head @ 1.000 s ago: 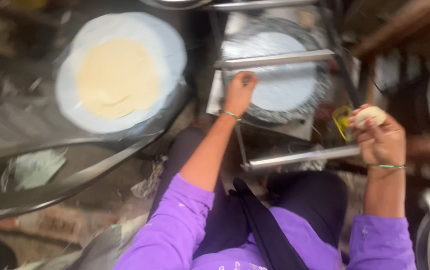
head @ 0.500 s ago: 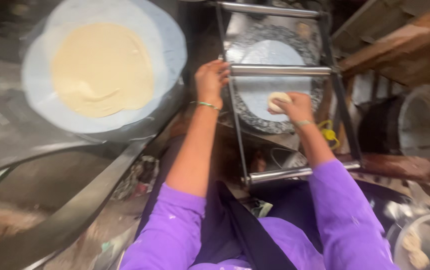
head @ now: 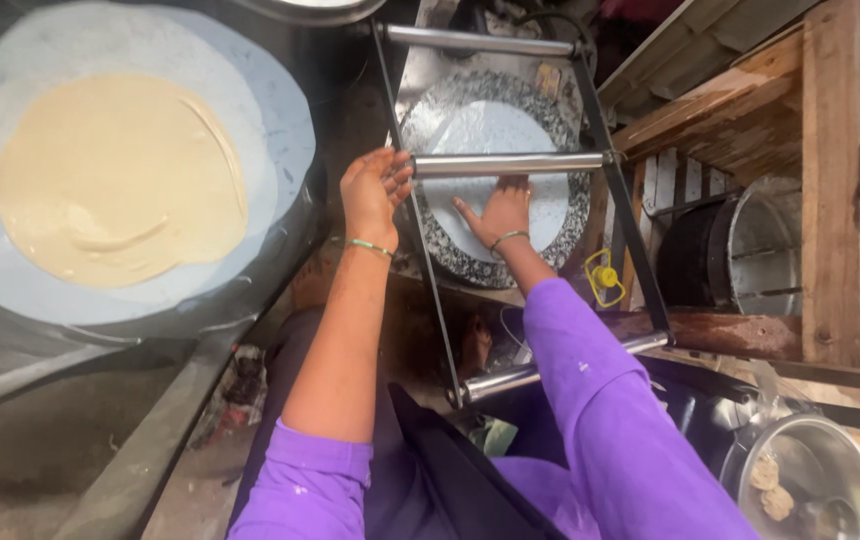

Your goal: The person places dough balls on the stone plate of a lever press, pulls the metal handle to flatten each ball into a thin round disc, peels the pressed disc off the plate, and stacks the discs on a tray while another person occasionally takes the finished stack away.

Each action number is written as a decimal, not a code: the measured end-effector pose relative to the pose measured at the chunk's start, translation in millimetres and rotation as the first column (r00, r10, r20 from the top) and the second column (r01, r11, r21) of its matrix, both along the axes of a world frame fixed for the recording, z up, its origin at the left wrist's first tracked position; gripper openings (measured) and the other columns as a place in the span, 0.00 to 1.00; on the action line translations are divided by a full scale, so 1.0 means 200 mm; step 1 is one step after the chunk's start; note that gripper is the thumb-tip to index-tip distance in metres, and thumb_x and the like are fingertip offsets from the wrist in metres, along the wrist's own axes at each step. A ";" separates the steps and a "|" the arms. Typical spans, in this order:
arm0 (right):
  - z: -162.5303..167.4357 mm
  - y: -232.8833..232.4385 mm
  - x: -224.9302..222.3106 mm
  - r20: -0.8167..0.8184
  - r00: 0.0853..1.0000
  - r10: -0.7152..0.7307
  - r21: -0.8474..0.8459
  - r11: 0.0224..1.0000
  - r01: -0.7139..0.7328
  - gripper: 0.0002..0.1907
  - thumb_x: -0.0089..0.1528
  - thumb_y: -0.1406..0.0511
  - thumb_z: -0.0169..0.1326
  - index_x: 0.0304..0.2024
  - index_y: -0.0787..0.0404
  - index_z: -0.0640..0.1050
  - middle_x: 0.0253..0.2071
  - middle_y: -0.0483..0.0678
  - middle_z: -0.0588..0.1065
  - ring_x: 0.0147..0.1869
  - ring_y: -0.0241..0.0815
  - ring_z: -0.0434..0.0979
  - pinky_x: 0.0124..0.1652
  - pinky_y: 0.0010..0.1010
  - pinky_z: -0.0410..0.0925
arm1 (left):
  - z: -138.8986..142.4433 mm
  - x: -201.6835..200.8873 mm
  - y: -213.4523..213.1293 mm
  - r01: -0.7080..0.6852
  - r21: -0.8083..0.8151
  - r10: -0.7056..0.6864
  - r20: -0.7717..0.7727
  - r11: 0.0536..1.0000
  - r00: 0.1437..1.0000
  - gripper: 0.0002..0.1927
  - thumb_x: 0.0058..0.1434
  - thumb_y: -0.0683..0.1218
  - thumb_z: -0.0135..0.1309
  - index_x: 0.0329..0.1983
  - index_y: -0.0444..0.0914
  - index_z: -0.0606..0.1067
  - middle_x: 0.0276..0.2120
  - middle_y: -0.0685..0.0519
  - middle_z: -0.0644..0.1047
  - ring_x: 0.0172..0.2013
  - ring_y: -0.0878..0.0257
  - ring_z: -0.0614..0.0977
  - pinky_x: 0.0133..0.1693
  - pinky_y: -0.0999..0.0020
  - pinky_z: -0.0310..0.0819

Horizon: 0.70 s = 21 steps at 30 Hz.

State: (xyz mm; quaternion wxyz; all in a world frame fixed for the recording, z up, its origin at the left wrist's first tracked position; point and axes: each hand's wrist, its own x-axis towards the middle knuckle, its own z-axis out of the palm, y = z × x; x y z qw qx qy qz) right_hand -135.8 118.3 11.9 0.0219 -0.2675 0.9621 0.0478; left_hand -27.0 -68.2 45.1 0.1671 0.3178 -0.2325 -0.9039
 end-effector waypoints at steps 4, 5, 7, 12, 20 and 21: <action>0.00 0.00 0.02 0.007 0.999 0.054 -0.001 0.999 -0.054 0.63 0.62 0.31 0.41 0.70 0.84 0.51 0.74 0.75 0.47 0.80 0.70 0.41 0.72 0.58 0.40 | -0.02 -0.03 -0.01 -0.003 0.018 0.003 -0.003 1.000 1.000 0.11 0.65 0.45 0.51 0.48 0.35 0.75 0.40 0.48 0.83 0.35 0.62 0.83 0.34 0.71 0.77; -0.01 0.01 0.02 -0.017 0.995 0.094 -0.009 0.995 -0.095 0.63 0.61 0.31 0.41 0.70 0.84 0.51 0.73 0.76 0.48 0.79 0.71 0.41 0.70 0.59 0.41 | -0.03 -0.03 -0.01 0.003 0.026 -0.003 0.007 1.000 1.000 0.11 0.65 0.45 0.51 0.48 0.35 0.75 0.39 0.48 0.83 0.34 0.63 0.83 0.34 0.71 0.77; -0.06 0.03 0.00 -0.019 0.995 0.100 -0.005 0.995 -0.101 0.61 0.63 0.32 0.42 0.70 0.83 0.54 0.72 0.75 0.52 0.79 0.70 0.45 0.72 0.57 0.42 | -0.04 -0.04 0.00 -0.009 0.023 0.009 -0.001 1.000 1.000 0.11 0.65 0.44 0.52 0.47 0.34 0.74 0.40 0.48 0.83 0.35 0.63 0.83 0.34 0.72 0.77; -0.07 0.15 -0.12 0.235 0.970 0.061 -0.310 0.951 0.016 0.54 0.61 0.37 0.47 0.68 0.78 0.62 0.71 0.70 0.62 0.76 0.65 0.55 0.72 0.50 0.48 | -0.04 -0.04 0.04 -0.014 0.020 0.014 -0.014 1.000 1.000 0.11 0.65 0.44 0.51 0.47 0.34 0.75 0.39 0.48 0.83 0.34 0.64 0.82 0.33 0.71 0.76; -0.06 0.30 -0.15 -0.708 0.443 0.551 0.506 0.832 -0.226 0.49 0.72 0.31 0.31 0.69 0.64 0.72 0.72 0.53 0.67 0.78 0.44 0.61 0.75 0.33 0.41 | -0.03 -0.03 0.02 -0.020 0.009 0.020 0.049 1.000 0.999 0.11 0.64 0.44 0.51 0.47 0.35 0.74 0.39 0.48 0.83 0.34 0.64 0.83 0.33 0.72 0.76; -0.06 0.29 -0.14 -0.527 0.739 0.420 0.363 0.898 -0.251 0.49 0.70 0.33 0.34 0.68 0.68 0.72 0.71 0.58 0.67 0.77 0.50 0.61 0.75 0.39 0.42 | -0.03 -0.03 0.02 -0.020 0.011 0.019 0.037 1.000 0.999 0.11 0.64 0.44 0.51 0.47 0.35 0.74 0.39 0.48 0.83 0.34 0.63 0.83 0.33 0.71 0.76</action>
